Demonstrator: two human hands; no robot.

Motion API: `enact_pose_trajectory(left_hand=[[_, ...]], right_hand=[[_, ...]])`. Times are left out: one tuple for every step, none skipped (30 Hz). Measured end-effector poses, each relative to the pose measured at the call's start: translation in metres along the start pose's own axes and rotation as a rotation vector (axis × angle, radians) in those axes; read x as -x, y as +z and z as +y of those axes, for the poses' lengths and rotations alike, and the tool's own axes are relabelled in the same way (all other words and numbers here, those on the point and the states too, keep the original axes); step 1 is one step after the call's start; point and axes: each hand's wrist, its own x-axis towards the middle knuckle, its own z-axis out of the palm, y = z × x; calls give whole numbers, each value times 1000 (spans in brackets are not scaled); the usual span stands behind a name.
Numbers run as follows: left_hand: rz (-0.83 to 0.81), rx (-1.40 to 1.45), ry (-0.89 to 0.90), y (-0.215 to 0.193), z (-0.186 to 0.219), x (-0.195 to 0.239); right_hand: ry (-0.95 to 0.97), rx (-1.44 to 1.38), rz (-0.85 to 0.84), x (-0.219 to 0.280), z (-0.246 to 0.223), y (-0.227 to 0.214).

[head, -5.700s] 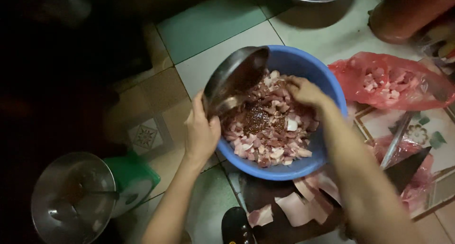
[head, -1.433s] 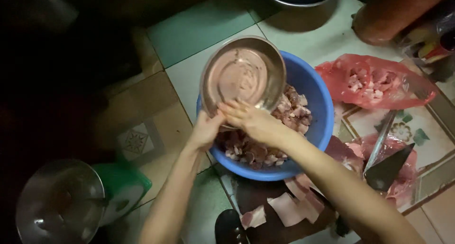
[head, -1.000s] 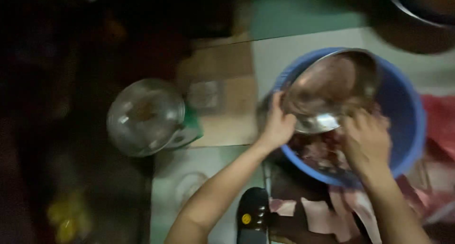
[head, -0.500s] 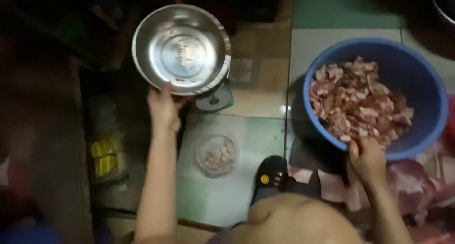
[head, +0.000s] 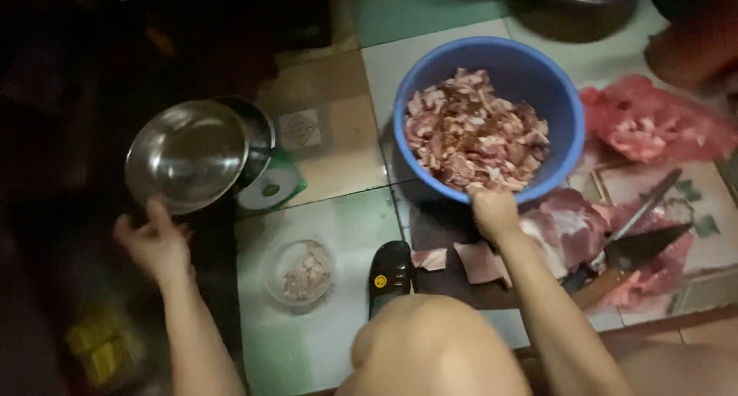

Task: Mixing raw meat pieces with marinade in a large basin and preparing a large slab of meat on a cutting board.

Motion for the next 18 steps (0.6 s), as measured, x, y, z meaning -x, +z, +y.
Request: enact_pose_trajectory(left_hand=[[-23, -4, 11, 0, -7, 11], [51, -125, 303, 2, -14, 22], [125, -240, 597, 5, -21, 31], [109, -236, 603, 32, -8, 58], [-169, -82, 561, 59, 5, 85], [-445, 69, 509, 83, 18, 116], [-458, 68, 511, 130, 8, 134], [-709, 87, 501, 175, -4, 149], [-959, 105, 482, 221, -17, 162], [-969, 99, 476, 260, -45, 151], [-954, -115, 520, 300, -73, 140], [-938, -332, 571, 343, -97, 129], [-953, -341, 575, 353, -102, 119], [-970, -460, 353, 366, -108, 109], [-967, -577, 130, 379, -114, 98], [-982, -587, 123, 380, -105, 103], [-1023, -712, 146, 381, -95, 106], [-1055, -837, 171, 378, -86, 108]], right_hand=[[25, 1, 1, 0, -13, 3], [-20, 4, 30, -7, -23, 6], [-65, 9, 58, -15, -32, 8], [-49, 12, 57, -19, -57, 6], [-26, -9, 88, -26, -82, 5], [-5, -33, 117, -31, -106, 3], [8, -31, 114, -27, -127, 6], [-45, -131, 146, -27, -151, 10], [-96, -231, 178, -29, -176, 16], [-87, -234, 170, -33, -177, -3], [20, -376, 2, -39, -177, -22], [134, -520, -160, -49, -174, -42], [151, -526, -161, -58, -145, -49], [292, -586, -204, -68, -113, -55], [434, -644, -245, -78, -83, -60], [450, -645, -256, -83, -56, -43], [687, -891, -327, -88, -30, -25], [923, -1137, -391, -93, -6, -7]])
